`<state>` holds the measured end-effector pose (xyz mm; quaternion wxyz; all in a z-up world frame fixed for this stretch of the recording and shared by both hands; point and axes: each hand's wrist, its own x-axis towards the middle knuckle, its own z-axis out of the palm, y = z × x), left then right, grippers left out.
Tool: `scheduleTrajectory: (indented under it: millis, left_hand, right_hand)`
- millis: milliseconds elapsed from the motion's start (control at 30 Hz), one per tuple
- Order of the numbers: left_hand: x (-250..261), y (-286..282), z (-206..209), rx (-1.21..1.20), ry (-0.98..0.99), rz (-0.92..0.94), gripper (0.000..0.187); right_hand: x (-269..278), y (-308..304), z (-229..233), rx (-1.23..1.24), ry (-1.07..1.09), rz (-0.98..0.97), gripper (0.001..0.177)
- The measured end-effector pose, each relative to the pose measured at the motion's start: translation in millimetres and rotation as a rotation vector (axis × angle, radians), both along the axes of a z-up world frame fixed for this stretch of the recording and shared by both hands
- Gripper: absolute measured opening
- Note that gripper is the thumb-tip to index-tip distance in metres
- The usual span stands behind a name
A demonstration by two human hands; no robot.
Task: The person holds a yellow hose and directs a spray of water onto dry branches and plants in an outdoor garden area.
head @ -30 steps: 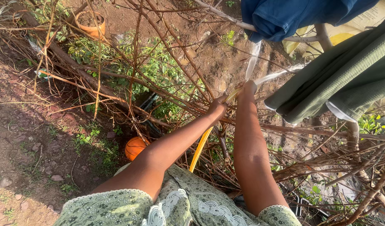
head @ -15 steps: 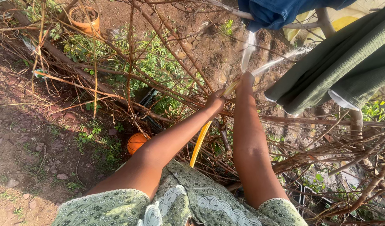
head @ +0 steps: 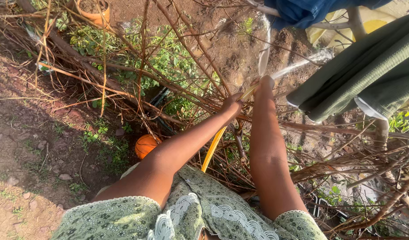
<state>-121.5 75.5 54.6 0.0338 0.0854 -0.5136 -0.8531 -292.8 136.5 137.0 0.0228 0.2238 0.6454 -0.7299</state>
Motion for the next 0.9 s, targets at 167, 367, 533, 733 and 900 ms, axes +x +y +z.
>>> scheduleTrajectory:
  millis: [167,367,533,733,900]
  left_hand:
    - [1,4,6,-0.09,-0.039,0.026,0.039]
    - [-4,10,1,-0.098,0.054,0.105,0.04]
    - [-6,6,10,-0.142,0.036,0.037,0.041]
    - [-15,13,10,-0.141,-0.006,0.058,0.04]
    - [-19,15,-4,-0.124,0.082,0.071,0.04]
  right_hand:
    - [11,-7,11,0.051,-0.009,0.006,0.041]
    - [12,-3,14,0.012,-0.046,-0.025,0.042]
    - [-12,7,9,-0.034,0.045,-0.134,0.042]
    - [-12,13,7,-0.07,0.069,-0.179,0.035]
    - [5,4,14,0.066,0.052,-0.12,0.04]
